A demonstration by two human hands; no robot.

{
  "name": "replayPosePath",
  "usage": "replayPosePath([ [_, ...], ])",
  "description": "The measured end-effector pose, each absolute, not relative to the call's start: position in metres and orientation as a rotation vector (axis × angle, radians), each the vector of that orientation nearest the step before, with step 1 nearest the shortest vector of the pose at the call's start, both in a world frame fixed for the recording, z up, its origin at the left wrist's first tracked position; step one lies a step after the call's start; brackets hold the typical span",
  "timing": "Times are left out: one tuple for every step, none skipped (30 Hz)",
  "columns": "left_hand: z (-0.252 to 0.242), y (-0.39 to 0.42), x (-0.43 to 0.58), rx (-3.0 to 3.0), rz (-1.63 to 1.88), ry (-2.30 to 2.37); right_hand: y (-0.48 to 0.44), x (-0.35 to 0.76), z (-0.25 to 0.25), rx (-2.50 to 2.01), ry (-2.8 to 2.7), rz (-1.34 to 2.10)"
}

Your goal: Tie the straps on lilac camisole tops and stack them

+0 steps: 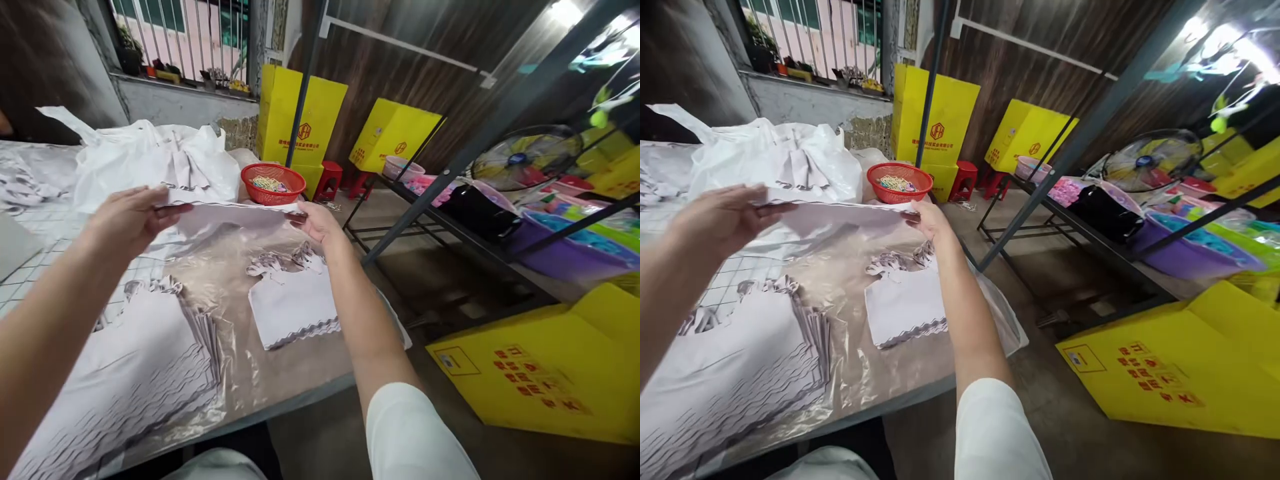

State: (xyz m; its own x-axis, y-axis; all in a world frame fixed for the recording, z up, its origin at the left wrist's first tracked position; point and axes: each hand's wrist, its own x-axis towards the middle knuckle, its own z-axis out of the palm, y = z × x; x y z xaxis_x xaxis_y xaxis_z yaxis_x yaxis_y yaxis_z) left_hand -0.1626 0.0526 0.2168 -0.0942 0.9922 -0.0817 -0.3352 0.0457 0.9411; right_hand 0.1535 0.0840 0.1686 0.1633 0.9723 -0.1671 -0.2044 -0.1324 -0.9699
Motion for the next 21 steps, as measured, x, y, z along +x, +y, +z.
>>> replayPosePath([
  [0.213, 0.057, -0.144, 0.815, 1.330, 1.083, 0.089, 0.165, 0.166, -1.296, -0.819, 1.216],
  [0.204, 0.060, -0.127, 0.775, 1.262, 1.106, 0.091, 0.176, 0.160, -1.346, -0.783, 1.178],
  [0.192, 0.061, -0.112, 0.740, 1.177, 1.131, 0.090, 0.186, 0.152, -1.398, -0.750, 1.155],
  [0.177, 0.061, -0.099, 0.712, 1.091, 1.149, 0.086, 0.195, 0.141, -1.448, -0.721, 1.147],
  [0.160, 0.060, -0.088, 0.685, 1.007, 1.171, 0.081, 0.204, 0.130, -1.495, -0.698, 1.149],
  [0.144, 0.058, -0.079, 0.658, 0.926, 1.193, 0.075, 0.211, 0.118, -1.538, -0.677, 1.155],
  [0.130, 0.057, -0.071, 0.636, 0.860, 1.215, 0.069, 0.217, 0.107, -1.580, -0.655, 1.158],
  [0.118, 0.055, -0.064, 0.621, 0.816, 1.232, 0.063, 0.222, 0.098, -1.616, -0.635, 1.157],
  [0.111, 0.053, -0.059, 0.616, 0.795, 1.240, 0.058, 0.226, 0.092, -1.640, -0.620, 1.152],
  [0.108, 0.053, -0.055, 0.617, 0.791, 1.243, 0.055, 0.230, 0.088, -1.651, -0.611, 1.144],
  [0.109, 0.052, -0.052, 0.620, 0.797, 1.242, 0.053, 0.233, 0.087, -1.651, -0.610, 1.133],
  [0.114, 0.053, -0.050, 0.626, 0.809, 1.238, 0.052, 0.237, 0.089, -1.641, -0.617, 1.120],
  [0.120, 0.053, -0.049, 0.636, 0.825, 1.228, 0.050, 0.240, 0.094, -1.626, -0.629, 1.107],
  [0.128, 0.052, -0.049, 0.655, 0.849, 1.205, 0.049, 0.244, 0.100, -1.608, -0.647, 1.095],
  [0.136, 0.049, -0.050, 0.680, 0.882, 1.170, 0.046, 0.248, 0.106, -1.591, -0.669, 1.081],
  [0.143, 0.044, -0.052, 0.712, 0.919, 1.125, 0.040, 0.252, 0.112, -1.578, -0.693, 1.068],
  [0.147, 0.037, -0.054, 0.747, 0.949, 1.077, 0.032, 0.257, 0.117, -1.569, -0.719, 1.054],
  [0.149, 0.027, -0.056, 0.782, 0.962, 1.038, 0.022, 0.261, 0.119, -1.569, -0.745, 1.039],
  [0.147, 0.014, -0.059, 0.814, 0.945, 1.016, 0.009, 0.265, 0.119, -1.578, -0.770, 1.022],
  [0.143, 0.000, -0.061, 0.839, 0.892, 1.015, -0.005, 0.270, 0.116, -1.598, -0.792, 1.004],
  [0.135, -0.014, -0.063, 0.860, 0.812, 1.029, -0.020, 0.274, 0.111, -1.627, -0.812, 0.983],
])
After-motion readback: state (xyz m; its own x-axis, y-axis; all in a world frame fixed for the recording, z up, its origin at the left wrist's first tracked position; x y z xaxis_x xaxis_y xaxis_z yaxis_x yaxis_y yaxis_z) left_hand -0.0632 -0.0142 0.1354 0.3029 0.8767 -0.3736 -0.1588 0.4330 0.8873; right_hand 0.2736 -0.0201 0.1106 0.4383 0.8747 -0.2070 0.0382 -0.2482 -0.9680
